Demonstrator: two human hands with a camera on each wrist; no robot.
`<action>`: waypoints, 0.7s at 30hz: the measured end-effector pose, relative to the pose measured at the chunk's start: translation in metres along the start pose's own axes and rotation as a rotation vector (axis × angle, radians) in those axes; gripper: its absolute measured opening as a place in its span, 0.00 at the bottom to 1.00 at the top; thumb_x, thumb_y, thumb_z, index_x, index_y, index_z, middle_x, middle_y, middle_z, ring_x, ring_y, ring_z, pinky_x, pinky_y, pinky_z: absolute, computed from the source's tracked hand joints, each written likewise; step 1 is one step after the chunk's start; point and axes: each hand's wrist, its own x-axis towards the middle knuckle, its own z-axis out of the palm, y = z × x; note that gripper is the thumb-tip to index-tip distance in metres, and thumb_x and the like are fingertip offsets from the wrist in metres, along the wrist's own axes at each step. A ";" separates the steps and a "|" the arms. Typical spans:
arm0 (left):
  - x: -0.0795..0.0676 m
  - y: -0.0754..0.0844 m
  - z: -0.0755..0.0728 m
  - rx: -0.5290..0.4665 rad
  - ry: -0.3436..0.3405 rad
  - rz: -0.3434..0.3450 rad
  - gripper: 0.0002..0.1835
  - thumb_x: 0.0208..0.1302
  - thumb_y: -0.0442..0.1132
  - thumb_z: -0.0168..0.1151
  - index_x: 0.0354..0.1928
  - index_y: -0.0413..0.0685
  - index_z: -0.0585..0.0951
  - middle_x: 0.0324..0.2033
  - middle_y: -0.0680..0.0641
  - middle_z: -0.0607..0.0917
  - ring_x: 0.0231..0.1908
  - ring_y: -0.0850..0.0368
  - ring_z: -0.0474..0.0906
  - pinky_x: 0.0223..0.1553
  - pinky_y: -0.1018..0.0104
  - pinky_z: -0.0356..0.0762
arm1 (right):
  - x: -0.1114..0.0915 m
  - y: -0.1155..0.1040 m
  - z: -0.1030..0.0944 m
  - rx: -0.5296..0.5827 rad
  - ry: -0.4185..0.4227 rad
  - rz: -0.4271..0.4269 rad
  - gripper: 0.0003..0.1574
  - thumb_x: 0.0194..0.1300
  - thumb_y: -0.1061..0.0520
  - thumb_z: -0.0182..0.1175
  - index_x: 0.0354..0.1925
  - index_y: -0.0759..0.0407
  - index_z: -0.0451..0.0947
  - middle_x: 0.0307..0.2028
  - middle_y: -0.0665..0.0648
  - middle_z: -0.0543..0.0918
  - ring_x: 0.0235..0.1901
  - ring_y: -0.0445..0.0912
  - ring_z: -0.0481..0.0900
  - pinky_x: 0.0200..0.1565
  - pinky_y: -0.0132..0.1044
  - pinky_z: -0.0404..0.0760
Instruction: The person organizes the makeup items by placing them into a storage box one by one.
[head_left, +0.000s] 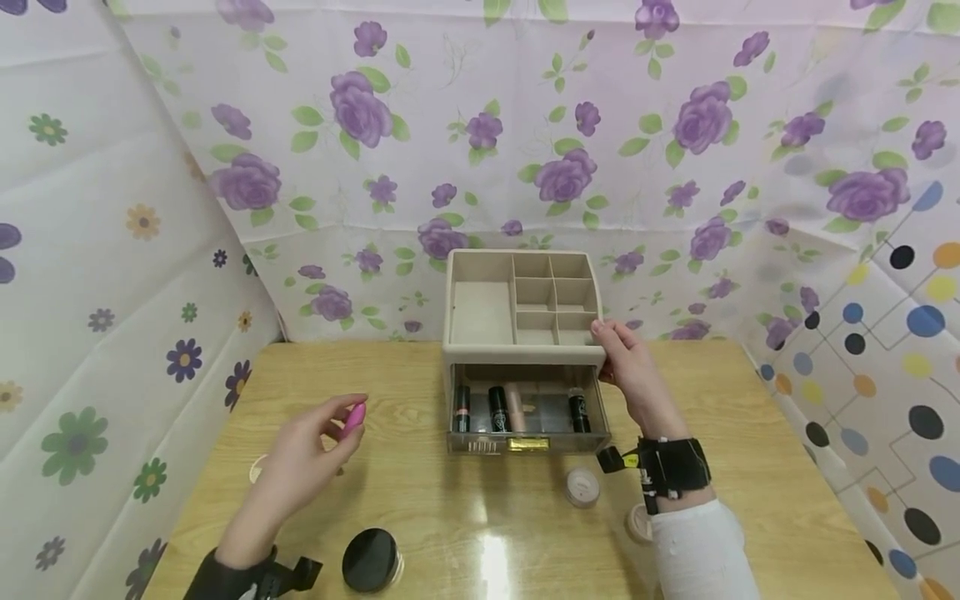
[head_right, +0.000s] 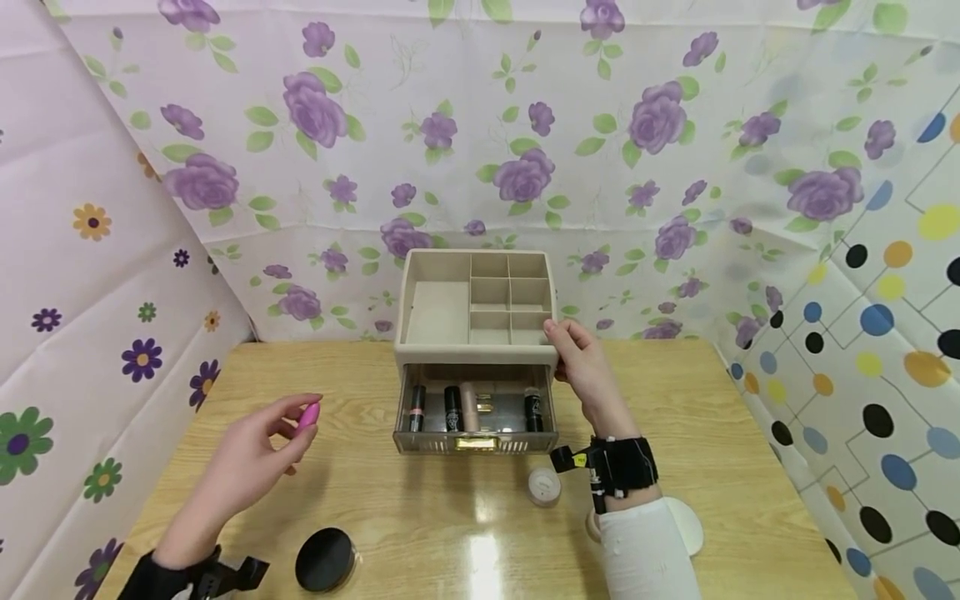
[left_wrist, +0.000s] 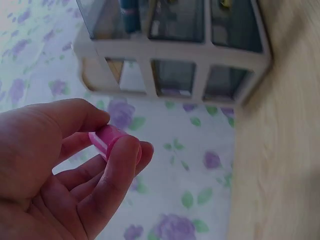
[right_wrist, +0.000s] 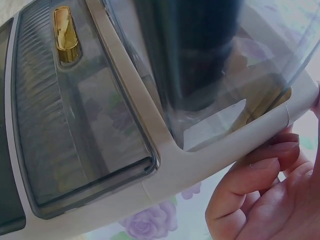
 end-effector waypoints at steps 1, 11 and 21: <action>0.002 0.004 0.001 -0.017 0.005 0.006 0.21 0.65 0.34 0.66 0.60 0.53 0.78 0.38 0.50 0.82 0.29 0.59 0.80 0.15 0.70 0.78 | 0.000 0.000 0.000 -0.001 0.000 0.000 0.27 0.72 0.33 0.53 0.44 0.55 0.70 0.37 0.56 0.77 0.33 0.45 0.78 0.34 0.35 0.75; 0.018 0.043 0.015 -0.126 0.049 0.079 0.22 0.62 0.31 0.68 0.58 0.55 0.81 0.43 0.51 0.84 0.33 0.61 0.80 0.15 0.71 0.79 | 0.000 0.000 0.001 -0.005 0.006 0.003 0.28 0.72 0.32 0.52 0.46 0.55 0.70 0.36 0.56 0.78 0.32 0.45 0.78 0.34 0.35 0.75; 0.027 0.079 0.016 -0.143 0.046 0.110 0.27 0.58 0.31 0.69 0.59 0.56 0.79 0.42 0.52 0.82 0.36 0.63 0.79 0.19 0.70 0.80 | -0.002 -0.001 0.000 -0.005 0.000 0.004 0.29 0.71 0.31 0.52 0.48 0.54 0.70 0.37 0.56 0.78 0.35 0.49 0.78 0.33 0.34 0.75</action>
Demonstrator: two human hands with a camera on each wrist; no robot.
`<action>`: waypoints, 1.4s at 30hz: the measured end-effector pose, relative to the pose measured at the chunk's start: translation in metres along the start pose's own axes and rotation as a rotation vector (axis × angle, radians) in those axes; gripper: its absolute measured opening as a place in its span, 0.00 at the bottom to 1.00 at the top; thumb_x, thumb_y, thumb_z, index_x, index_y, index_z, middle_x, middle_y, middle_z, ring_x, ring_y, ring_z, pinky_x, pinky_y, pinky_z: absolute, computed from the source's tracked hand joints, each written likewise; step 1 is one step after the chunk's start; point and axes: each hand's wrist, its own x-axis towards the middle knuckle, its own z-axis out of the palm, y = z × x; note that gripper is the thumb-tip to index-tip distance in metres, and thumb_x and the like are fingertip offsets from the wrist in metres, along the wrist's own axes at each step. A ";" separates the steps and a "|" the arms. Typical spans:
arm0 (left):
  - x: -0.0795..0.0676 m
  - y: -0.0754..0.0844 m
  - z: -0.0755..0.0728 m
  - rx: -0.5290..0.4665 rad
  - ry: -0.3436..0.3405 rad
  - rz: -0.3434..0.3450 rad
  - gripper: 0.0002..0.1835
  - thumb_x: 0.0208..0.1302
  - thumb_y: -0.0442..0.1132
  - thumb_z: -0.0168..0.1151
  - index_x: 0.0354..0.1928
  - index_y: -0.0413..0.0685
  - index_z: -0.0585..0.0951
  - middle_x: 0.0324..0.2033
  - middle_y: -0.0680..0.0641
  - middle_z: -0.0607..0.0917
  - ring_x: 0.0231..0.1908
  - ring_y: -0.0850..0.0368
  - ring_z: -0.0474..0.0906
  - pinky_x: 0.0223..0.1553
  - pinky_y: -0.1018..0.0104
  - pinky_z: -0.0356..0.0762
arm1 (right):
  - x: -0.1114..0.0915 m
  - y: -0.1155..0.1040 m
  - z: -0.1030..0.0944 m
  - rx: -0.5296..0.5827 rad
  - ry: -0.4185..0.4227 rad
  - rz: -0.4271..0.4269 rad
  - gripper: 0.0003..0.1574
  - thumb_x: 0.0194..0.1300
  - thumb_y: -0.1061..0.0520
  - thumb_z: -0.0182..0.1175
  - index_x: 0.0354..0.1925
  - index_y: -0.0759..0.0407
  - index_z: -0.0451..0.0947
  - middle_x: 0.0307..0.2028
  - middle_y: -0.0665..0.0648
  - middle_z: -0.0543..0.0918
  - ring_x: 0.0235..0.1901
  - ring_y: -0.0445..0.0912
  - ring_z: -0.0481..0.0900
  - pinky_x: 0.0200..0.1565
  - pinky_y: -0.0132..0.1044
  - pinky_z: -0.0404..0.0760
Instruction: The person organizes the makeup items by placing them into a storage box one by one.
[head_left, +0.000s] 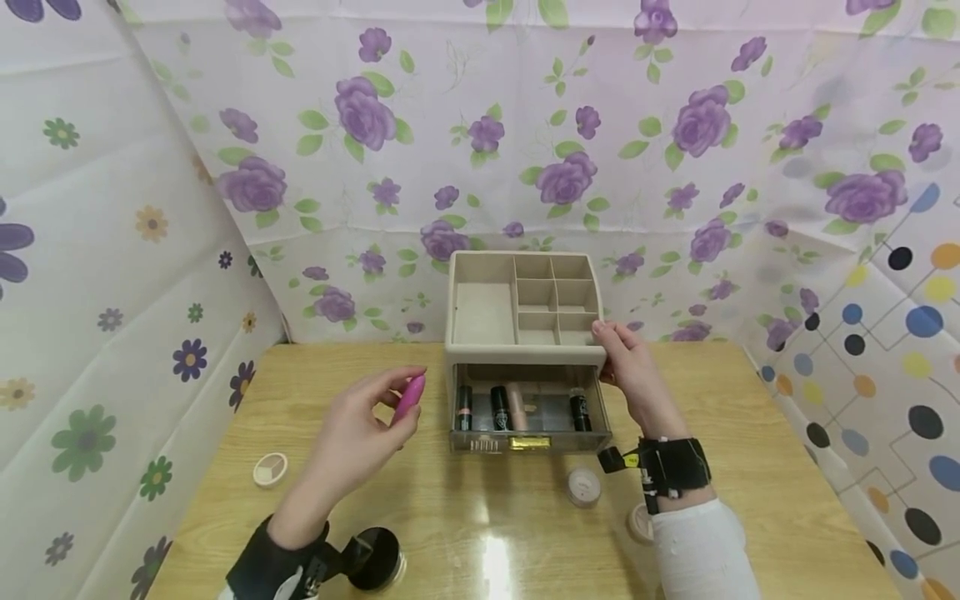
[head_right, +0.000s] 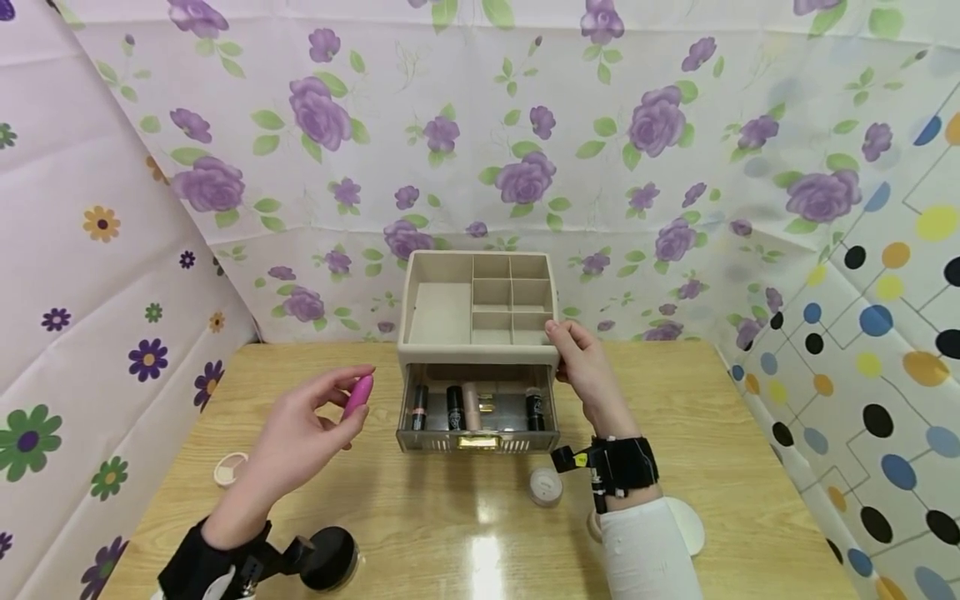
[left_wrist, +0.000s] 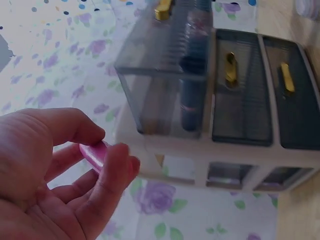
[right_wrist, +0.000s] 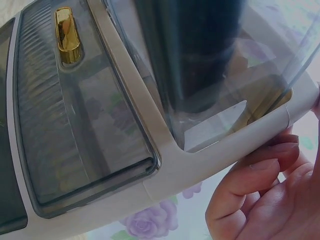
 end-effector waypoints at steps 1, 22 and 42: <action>0.001 0.003 0.000 -0.005 -0.003 0.001 0.27 0.57 0.31 0.69 0.60 0.56 0.79 0.41 0.52 0.82 0.36 0.62 0.78 0.19 0.70 0.80 | 0.000 0.000 0.000 0.000 -0.004 0.001 0.30 0.71 0.31 0.52 0.49 0.55 0.70 0.38 0.57 0.78 0.35 0.48 0.78 0.34 0.34 0.75; 0.040 0.065 0.043 -0.240 -0.194 0.005 0.25 0.65 0.32 0.59 0.64 0.45 0.70 0.38 0.49 0.80 0.16 0.59 0.77 0.13 0.63 0.79 | 0.000 0.000 -0.002 0.010 -0.036 -0.009 0.30 0.70 0.31 0.53 0.47 0.55 0.71 0.34 0.56 0.79 0.28 0.43 0.76 0.34 0.40 0.73; 0.067 0.088 0.088 0.152 -0.308 0.028 0.08 0.65 0.40 0.64 0.43 0.49 0.78 0.21 0.54 0.74 0.18 0.65 0.71 0.19 0.72 0.71 | 0.000 0.001 -0.001 0.033 -0.030 -0.036 0.26 0.72 0.33 0.53 0.41 0.54 0.71 0.30 0.53 0.79 0.25 0.42 0.74 0.29 0.36 0.72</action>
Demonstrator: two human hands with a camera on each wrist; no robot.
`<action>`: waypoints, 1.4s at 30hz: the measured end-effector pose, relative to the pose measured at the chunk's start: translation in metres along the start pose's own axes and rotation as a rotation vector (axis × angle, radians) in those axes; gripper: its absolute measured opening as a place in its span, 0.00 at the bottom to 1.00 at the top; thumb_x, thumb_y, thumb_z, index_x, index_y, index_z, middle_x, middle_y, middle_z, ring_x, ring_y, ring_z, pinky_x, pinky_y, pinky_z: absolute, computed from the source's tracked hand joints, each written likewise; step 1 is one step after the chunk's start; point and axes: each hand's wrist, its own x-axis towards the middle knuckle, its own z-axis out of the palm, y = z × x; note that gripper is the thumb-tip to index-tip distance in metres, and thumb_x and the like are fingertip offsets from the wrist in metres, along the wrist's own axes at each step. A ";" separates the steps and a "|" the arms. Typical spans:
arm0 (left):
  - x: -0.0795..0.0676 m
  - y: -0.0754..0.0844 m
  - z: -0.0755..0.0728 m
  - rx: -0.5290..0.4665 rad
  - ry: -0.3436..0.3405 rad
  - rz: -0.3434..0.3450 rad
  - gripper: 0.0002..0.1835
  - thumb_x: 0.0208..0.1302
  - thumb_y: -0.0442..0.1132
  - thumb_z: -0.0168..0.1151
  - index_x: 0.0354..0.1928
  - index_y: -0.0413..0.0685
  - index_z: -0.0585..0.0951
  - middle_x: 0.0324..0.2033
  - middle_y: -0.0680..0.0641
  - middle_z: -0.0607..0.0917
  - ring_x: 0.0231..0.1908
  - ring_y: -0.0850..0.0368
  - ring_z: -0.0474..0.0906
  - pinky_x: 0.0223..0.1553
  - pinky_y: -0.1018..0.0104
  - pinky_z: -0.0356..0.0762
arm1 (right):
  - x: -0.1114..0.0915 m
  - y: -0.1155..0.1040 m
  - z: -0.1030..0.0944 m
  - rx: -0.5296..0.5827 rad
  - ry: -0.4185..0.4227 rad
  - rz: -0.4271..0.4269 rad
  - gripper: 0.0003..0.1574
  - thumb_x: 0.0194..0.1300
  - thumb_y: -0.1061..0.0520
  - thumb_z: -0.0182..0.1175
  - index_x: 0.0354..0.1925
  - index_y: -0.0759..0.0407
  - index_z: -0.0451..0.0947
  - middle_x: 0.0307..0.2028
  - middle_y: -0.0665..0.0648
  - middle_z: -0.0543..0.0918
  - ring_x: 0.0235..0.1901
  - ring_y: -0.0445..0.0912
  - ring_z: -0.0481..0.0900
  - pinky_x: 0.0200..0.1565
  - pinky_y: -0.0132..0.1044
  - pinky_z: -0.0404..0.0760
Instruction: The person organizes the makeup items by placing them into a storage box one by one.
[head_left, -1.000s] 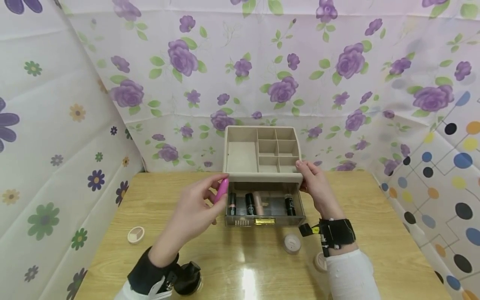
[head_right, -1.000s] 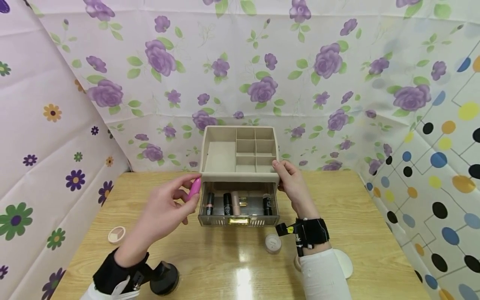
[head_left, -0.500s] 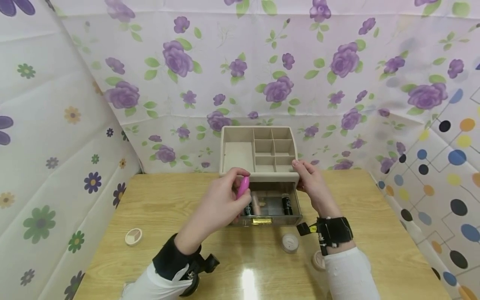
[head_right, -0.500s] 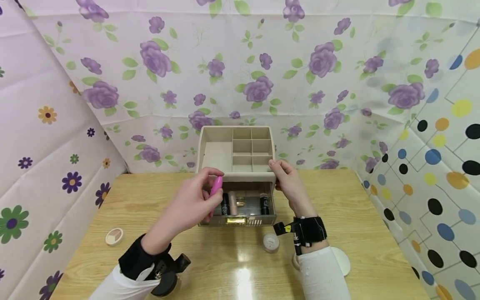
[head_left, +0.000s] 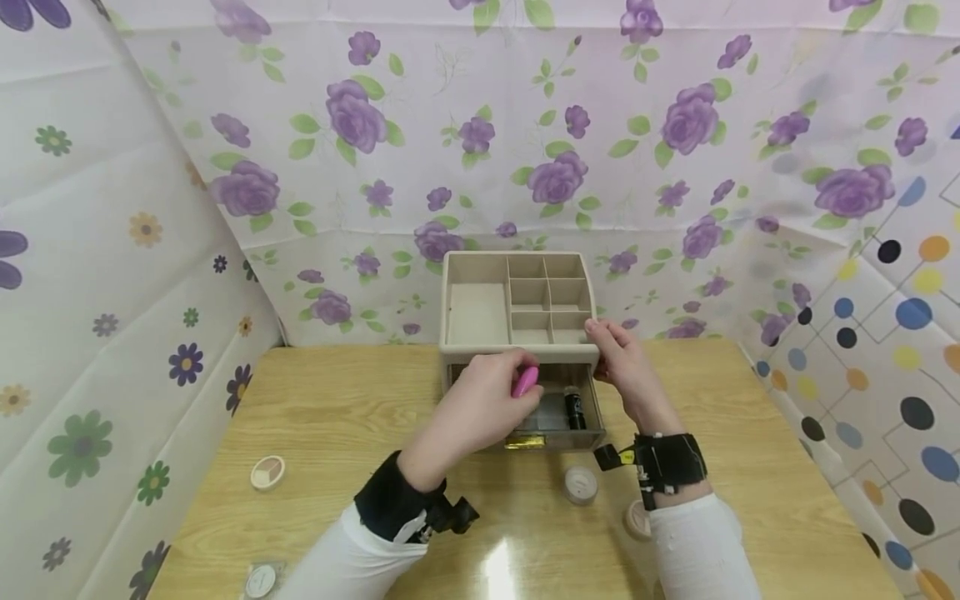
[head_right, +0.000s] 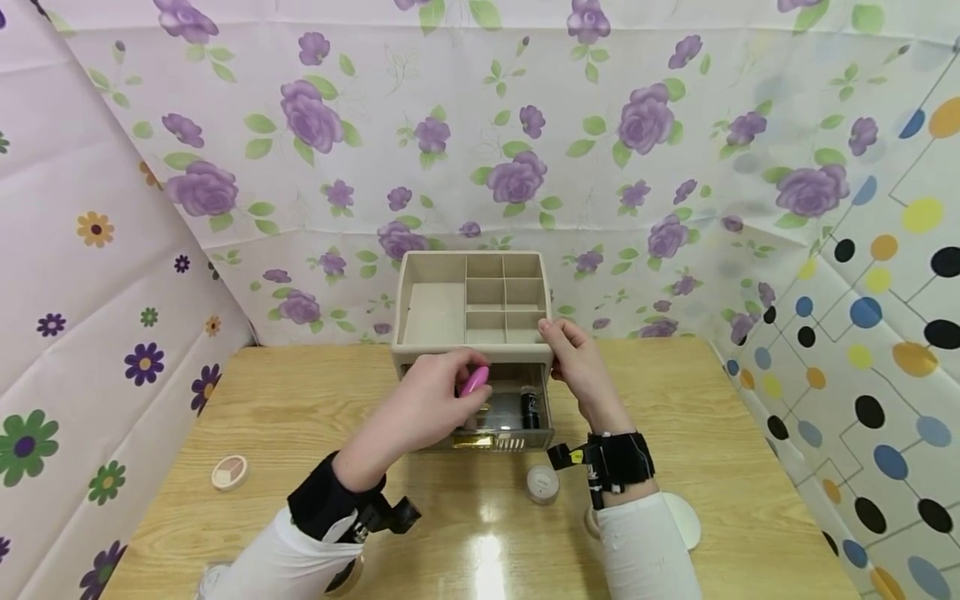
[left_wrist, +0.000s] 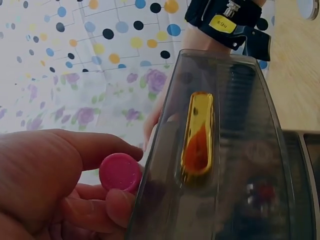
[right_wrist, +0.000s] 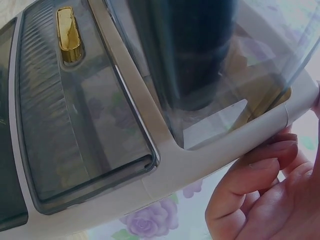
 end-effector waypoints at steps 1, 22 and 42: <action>0.003 0.001 0.002 0.017 -0.006 0.009 0.08 0.65 0.41 0.64 0.42 0.49 0.77 0.21 0.54 0.73 0.19 0.64 0.69 0.20 0.72 0.69 | 0.000 0.000 0.000 -0.001 -0.001 -0.001 0.25 0.72 0.34 0.53 0.41 0.54 0.71 0.30 0.53 0.79 0.26 0.42 0.75 0.30 0.36 0.72; 0.033 0.016 0.045 0.284 -0.235 -0.140 0.20 0.68 0.38 0.59 0.17 0.53 0.67 0.11 0.55 0.61 0.09 0.62 0.61 0.10 0.70 0.54 | 0.001 0.003 -0.003 -0.017 0.007 0.021 0.24 0.72 0.34 0.53 0.39 0.53 0.69 0.30 0.51 0.76 0.26 0.42 0.72 0.31 0.36 0.70; 0.036 0.013 0.036 0.342 -0.226 -0.139 0.16 0.70 0.34 0.56 0.21 0.51 0.77 0.13 0.53 0.74 0.12 0.62 0.70 0.11 0.70 0.62 | 0.002 0.000 0.001 0.003 0.025 0.023 0.24 0.72 0.34 0.54 0.38 0.52 0.69 0.28 0.50 0.76 0.25 0.41 0.74 0.30 0.36 0.73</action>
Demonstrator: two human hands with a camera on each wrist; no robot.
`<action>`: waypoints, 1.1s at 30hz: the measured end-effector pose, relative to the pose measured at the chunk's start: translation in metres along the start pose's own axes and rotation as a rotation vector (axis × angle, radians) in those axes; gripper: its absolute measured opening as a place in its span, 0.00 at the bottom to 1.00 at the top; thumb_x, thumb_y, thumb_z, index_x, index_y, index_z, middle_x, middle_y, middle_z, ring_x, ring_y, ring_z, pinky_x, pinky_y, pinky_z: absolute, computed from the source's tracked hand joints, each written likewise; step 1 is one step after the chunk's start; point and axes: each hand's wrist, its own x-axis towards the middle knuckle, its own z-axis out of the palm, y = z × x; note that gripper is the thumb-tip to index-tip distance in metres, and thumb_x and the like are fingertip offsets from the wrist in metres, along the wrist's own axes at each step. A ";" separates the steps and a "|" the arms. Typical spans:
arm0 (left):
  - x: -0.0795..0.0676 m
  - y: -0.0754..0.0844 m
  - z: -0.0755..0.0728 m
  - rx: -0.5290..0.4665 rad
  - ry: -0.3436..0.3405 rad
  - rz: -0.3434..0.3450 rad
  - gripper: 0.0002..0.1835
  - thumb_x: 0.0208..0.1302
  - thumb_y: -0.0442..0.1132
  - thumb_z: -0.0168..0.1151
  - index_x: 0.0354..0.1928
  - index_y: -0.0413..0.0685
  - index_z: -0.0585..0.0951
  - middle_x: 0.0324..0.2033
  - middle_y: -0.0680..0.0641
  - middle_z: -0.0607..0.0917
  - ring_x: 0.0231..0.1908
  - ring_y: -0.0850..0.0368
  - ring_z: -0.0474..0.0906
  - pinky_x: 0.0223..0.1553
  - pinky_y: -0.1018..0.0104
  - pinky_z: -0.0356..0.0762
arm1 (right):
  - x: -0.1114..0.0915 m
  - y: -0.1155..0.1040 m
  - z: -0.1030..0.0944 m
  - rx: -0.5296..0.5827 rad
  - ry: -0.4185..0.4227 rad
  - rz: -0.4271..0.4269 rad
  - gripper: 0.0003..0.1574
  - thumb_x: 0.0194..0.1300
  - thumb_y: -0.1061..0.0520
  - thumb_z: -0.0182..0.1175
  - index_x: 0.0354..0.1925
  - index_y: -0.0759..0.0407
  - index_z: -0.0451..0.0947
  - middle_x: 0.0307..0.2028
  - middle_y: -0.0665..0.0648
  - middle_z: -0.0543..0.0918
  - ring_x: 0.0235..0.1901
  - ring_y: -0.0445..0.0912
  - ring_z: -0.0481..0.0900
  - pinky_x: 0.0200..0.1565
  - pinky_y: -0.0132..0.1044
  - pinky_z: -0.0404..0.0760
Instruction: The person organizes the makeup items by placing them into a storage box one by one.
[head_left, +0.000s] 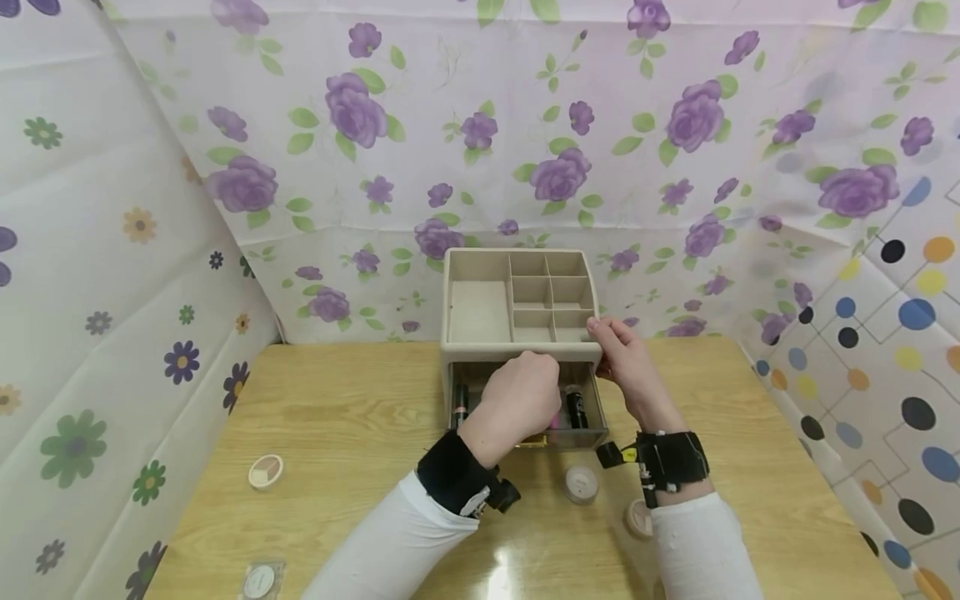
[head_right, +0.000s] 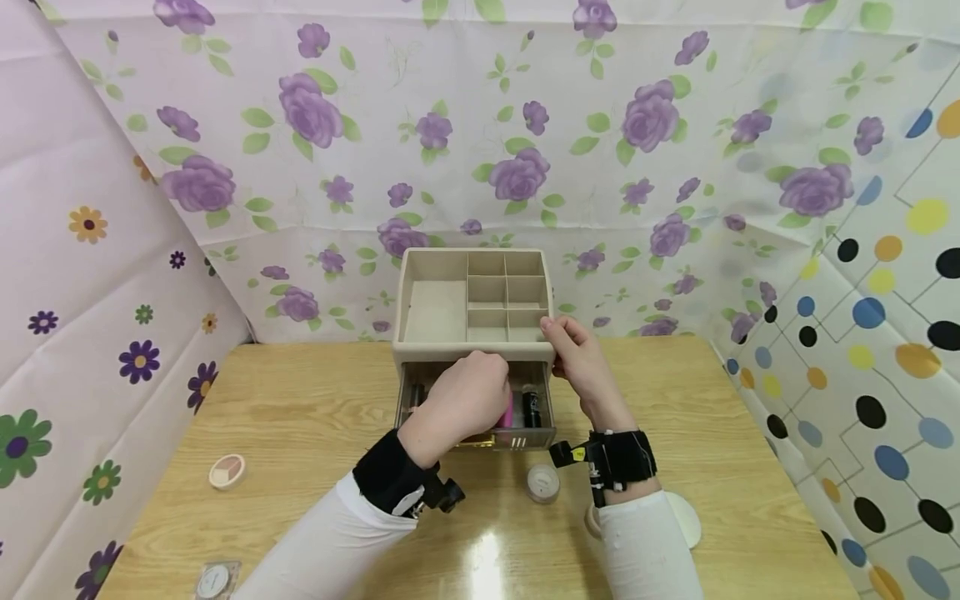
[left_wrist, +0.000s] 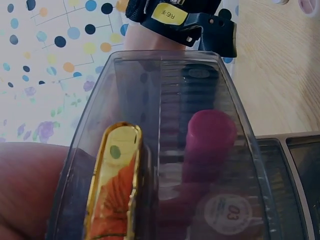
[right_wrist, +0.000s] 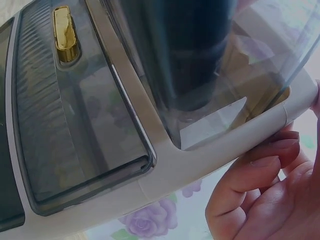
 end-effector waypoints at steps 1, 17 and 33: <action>-0.001 0.000 -0.001 -0.005 0.005 0.001 0.16 0.70 0.34 0.55 0.20 0.50 0.77 0.13 0.53 0.74 0.12 0.62 0.70 0.11 0.70 0.62 | 0.000 0.000 0.000 0.001 0.005 0.000 0.24 0.71 0.34 0.54 0.38 0.52 0.69 0.27 0.50 0.77 0.25 0.41 0.74 0.30 0.36 0.73; -0.010 -0.010 -0.010 -0.049 0.067 0.042 0.19 0.71 0.34 0.52 0.19 0.50 0.74 0.13 0.53 0.71 0.11 0.63 0.65 0.11 0.72 0.59 | 0.001 0.000 0.000 0.020 0.006 0.011 0.22 0.72 0.35 0.55 0.40 0.52 0.71 0.26 0.49 0.75 0.23 0.40 0.72 0.28 0.34 0.71; -0.036 -0.027 -0.011 -0.396 0.360 0.245 0.10 0.74 0.44 0.54 0.37 0.56 0.84 0.15 0.63 0.77 0.13 0.70 0.70 0.19 0.71 0.70 | -0.001 -0.002 0.002 0.020 0.014 0.018 0.22 0.71 0.35 0.55 0.38 0.52 0.69 0.27 0.49 0.76 0.25 0.40 0.74 0.29 0.33 0.73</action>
